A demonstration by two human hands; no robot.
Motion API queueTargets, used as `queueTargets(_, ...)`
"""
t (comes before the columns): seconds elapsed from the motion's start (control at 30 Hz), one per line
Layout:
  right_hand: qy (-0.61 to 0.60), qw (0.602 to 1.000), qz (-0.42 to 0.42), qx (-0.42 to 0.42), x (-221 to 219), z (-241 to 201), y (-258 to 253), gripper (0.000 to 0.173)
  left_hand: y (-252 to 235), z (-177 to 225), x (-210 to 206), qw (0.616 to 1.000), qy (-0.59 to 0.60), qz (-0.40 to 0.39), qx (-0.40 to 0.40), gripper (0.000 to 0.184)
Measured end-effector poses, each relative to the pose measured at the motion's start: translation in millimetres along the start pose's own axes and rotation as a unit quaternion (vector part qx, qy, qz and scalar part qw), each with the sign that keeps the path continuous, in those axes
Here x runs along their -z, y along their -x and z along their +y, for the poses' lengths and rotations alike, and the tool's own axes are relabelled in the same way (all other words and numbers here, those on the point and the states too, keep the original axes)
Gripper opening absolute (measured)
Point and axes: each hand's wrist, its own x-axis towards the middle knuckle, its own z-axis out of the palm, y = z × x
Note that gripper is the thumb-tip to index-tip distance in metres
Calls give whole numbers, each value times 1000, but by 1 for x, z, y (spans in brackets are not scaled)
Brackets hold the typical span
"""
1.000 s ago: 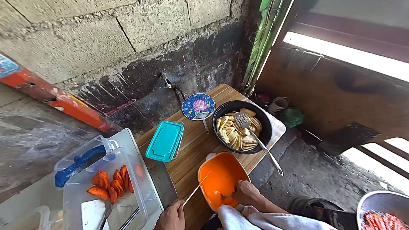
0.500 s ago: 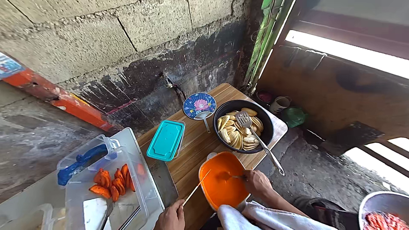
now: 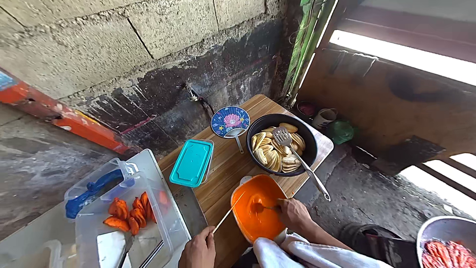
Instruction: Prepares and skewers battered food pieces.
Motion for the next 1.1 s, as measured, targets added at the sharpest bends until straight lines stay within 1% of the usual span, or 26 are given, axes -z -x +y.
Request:
queueTargets(0.03,3,1000,-21,17,-2,0,0,45,0,-1,1,1000,1,2,4,35)
queueTargets(0.07,14,999,-40,21,-2,1,0,45,-1,-1,2,1000,1,2,5,35)
queueTargets(0.1,20,999,-41,13,-2,3,-1,44,-2,0,2,1000,3,2,4,35)
queueTargets(0.2,0,1000,3,-12,-3,8,-2,43,-2,-2,2,1000,12,8,4,34)
queueTargets(0.3,12,999,-32,14,-3,9,-3,44,0,-15,0,1000,17,13,14,34)
queueTargets(0.4,36,999,-10,1,0,4,3,45,-4,-23,-3,1000,23,15,10,34)
queueTargets(0.5,38,998,-16,41,-8,-3,6,45,-1,-29,-2,999,27,17,17,34)
queueTargets(0.53,37,999,-18,33,-10,-3,5,44,0,-29,-1,999,28,16,18,34)
queueTargets(0.6,31,999,10,4,-13,-2,4,45,-1,-26,0,999,31,18,18,34)
queueTargets(0.67,28,999,27,12,-14,-5,4,45,1,-26,1,999,33,22,20,34)
queueTargets(0.73,22,999,8,33,-14,-5,1,46,4,-27,1,999,35,21,21,34)
queueTargets(0.83,9,1000,21,-10,-7,-6,-3,47,3,-24,-2,999,35,16,12,35)
queueTargets(0.9,-3,1000,24,-2,-5,-12,-3,46,5,-24,-3,999,38,18,12,35)
queueTargets(0.97,-8,1000,0,15,-6,-16,-6,45,8,-24,-4,999,39,13,14,35)
queueTargets(1.0,-8,1000,-3,4,-6,-17,-7,45,7,-23,-5,999,37,9,14,35)
queueTargets(1.07,-8,1000,15,-20,-5,-20,-6,46,6,-22,-5,999,32,6,12,36)
queueTargets(1.1,-6,1000,20,-13,-4,-23,-6,46,7,-23,-4,999,33,8,13,36)
